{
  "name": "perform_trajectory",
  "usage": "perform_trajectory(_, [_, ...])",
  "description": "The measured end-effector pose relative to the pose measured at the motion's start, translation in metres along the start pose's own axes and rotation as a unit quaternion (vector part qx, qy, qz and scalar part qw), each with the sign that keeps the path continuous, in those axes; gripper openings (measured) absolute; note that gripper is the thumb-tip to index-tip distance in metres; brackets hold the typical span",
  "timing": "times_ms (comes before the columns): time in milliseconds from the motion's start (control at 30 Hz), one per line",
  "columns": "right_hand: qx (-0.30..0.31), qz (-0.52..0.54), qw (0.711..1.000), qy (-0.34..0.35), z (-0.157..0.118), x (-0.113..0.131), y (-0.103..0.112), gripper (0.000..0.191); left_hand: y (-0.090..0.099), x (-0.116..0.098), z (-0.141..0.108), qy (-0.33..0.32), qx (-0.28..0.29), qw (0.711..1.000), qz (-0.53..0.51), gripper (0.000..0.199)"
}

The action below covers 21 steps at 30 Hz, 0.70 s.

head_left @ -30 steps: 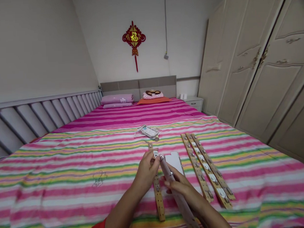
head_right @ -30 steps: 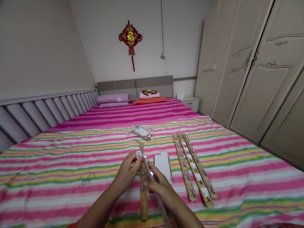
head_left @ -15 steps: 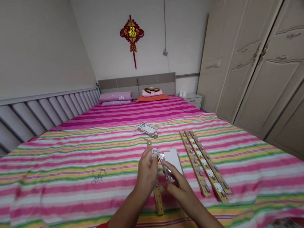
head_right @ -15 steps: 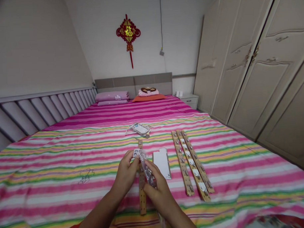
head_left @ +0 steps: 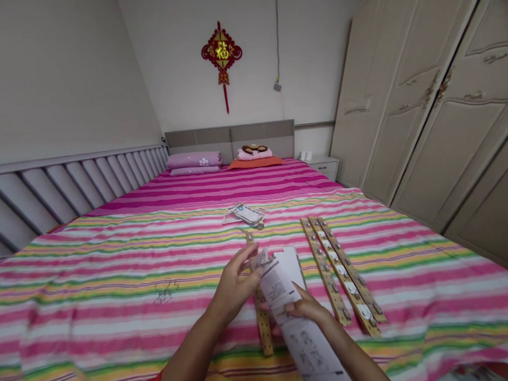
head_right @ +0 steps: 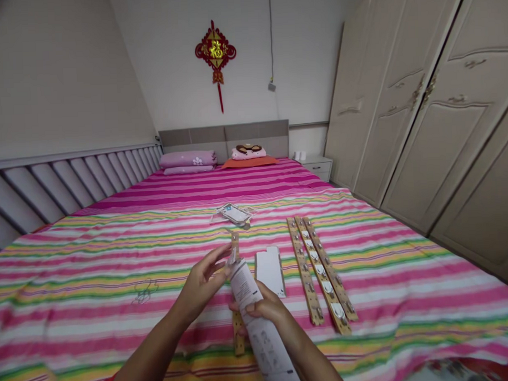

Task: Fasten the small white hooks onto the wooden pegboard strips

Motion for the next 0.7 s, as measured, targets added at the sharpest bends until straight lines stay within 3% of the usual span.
perform_trajectory(100, [0.016,0.012,1.0,-0.009,0.002,-0.002,-0.001,0.059,-0.006,-0.003,-0.002,0.009,0.012,0.999,0.03,0.047])
perform_trajectory(200, [0.036,0.033,0.999,-0.017,0.001,-0.005,-0.001,0.061,-0.008,-0.011,0.001,-0.021,0.023,0.993,0.115,0.03])
perform_trajectory(300, [0.071,0.052,0.995,-0.054,0.001,-0.012,-0.002,0.063,-0.011,-0.016,0.003,-0.048,0.052,0.977,0.203,0.032])
perform_trajectory(467, [0.082,0.023,0.995,-0.056,0.005,-0.019,0.001,0.062,-0.008,-0.015,-0.002,-0.01,0.015,0.965,0.263,0.029])
perform_trajectory(567, [0.067,0.026,0.997,-0.038,0.003,-0.019,-0.002,0.061,-0.007,-0.015,-0.002,0.0,-0.002,0.982,0.19,0.018])
perform_trajectory(633, [0.073,0.028,0.996,-0.04,-0.003,-0.018,-0.009,0.062,0.004,-0.004,-0.001,0.044,-0.039,0.997,0.057,0.015])
perform_trajectory(700, [0.078,0.021,0.995,-0.053,-0.012,-0.017,-0.014,0.059,0.017,0.016,-0.003,0.11,-0.1,0.982,-0.116,0.012])
Point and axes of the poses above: each hand's wrist, its own z-axis towards the middle knuckle, its own y-axis out of the back of the hand, x = y × z, the point moved 9 cm from there along z, towards the middle knuckle, and after that the axes turned 14 degrees about x, right-handed, at the moved point
